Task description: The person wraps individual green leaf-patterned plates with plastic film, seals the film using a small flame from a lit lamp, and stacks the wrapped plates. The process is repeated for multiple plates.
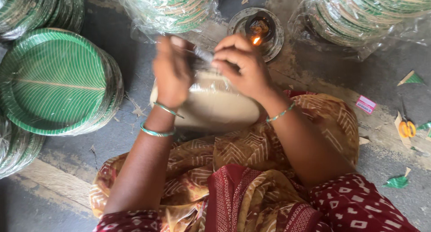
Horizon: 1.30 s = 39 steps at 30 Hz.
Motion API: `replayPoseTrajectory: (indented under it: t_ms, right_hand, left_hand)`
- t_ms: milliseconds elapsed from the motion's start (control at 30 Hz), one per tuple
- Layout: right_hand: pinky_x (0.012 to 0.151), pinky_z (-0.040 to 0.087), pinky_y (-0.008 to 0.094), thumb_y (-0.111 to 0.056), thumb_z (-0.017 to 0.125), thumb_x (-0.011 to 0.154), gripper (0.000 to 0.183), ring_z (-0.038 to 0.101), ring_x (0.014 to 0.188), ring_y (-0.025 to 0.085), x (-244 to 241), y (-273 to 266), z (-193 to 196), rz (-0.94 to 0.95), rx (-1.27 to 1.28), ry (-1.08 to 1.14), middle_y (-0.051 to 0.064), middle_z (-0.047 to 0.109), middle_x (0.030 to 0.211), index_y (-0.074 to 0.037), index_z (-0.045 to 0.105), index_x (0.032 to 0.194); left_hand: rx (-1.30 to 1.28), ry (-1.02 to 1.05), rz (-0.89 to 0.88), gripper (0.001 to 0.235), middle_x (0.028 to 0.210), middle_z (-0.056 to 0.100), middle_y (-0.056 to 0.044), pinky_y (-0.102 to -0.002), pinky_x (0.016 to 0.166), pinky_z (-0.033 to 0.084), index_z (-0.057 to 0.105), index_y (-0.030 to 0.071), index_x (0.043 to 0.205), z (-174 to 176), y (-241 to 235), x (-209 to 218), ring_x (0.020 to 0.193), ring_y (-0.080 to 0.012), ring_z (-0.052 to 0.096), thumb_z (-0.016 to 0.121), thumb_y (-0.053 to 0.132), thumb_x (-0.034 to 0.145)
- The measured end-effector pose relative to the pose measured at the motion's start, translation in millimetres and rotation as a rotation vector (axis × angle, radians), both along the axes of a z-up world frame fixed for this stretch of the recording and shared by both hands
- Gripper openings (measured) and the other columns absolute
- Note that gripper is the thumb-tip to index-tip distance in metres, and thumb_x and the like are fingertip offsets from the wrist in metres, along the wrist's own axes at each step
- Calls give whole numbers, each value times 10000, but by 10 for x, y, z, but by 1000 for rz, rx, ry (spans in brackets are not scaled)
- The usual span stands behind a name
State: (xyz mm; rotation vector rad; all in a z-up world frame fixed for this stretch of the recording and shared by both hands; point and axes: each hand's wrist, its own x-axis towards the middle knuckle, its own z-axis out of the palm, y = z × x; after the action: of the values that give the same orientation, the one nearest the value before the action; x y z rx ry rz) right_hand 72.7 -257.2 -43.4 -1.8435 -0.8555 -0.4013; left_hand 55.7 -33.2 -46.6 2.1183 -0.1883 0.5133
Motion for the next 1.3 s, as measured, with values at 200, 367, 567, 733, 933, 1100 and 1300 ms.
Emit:
replayPoseTrajectory:
  t_ms: [200, 367, 567, 733, 933, 1100, 1300]
  right_hand:
    - [921, 518, 301, -138, 644, 1091, 156, 623, 1012, 190, 585, -667, -1127, -318, 18, 304, 81, 654, 1097, 0, 645, 1165]
    - [796, 523, 262, -235, 682, 1020, 193, 653, 874, 98, 866, -1179, -2351, -608, 307, 899, -9, 755, 984, -71, 753, 1094]
    - [743, 510, 236, -177, 712, 976, 148, 640, 805, 73, 959, -1135, -2909, -543, 376, 1040, -6, 745, 930, -57, 775, 1035]
    - [713, 499, 244, -185, 746, 971, 160, 619, 783, 69, 910, -951, -2740, -612, 269, 981, -1, 740, 900, -35, 769, 1022]
    - [849, 539, 249, -91, 764, 961, 204, 663, 938, 106, 856, -1040, -2438, -233, 574, 978, 22, 742, 1048, -13, 720, 1144]
    - [1028, 468, 321, -112, 789, 960, 458, 578, 1180, 159, 681, -1067, -1872, 288, 600, 903, 32, 601, 1263, -49, 573, 1358]
    - [1259, 337, 371, -499, 707, 984, 727, 441, 1469, 180, 256, -712, -996, 360, 659, 759, 48, 517, 1534, -37, 495, 1504]
  left_hand:
    - [-480, 973, -120, 821, 1383, 525, -156, -429, 962, 493, 375, 70, 1495, -718, 657, 90, 1265, -319, 528, 332, 653, 919]
    - [266, 1125, -396, 1136, 1301, 659, -268, -419, 995, 508, 516, -96, 1382, -1138, 662, 143, 1203, -350, 637, 820, 691, 622]
    - [-6, 1104, -145, 1117, 1101, 701, -249, -420, 809, 586, 527, -142, 1270, -1173, 652, 214, 982, -301, 705, 870, 649, 561]
    - [-114, 961, 25, 1069, 1046, 684, -217, -375, 795, 592, 535, -160, 1235, -1360, 645, 218, 959, -273, 707, 865, 657, 631]
    - [-111, 757, 227, 934, 1058, 665, -237, -408, 810, 559, 624, -175, 1164, -1259, 680, 313, 923, -273, 688, 878, 620, 746]
    - [-415, 404, -167, 893, 1107, 704, -72, -319, 935, 551, 561, -71, 1291, -353, 836, 131, 1047, -201, 675, 950, 451, 680]
    - [246, -131, -106, 931, 1118, 586, -154, -426, 987, 465, 589, -12, 1211, 830, 852, -537, 1082, -332, 562, 1032, 444, 532]
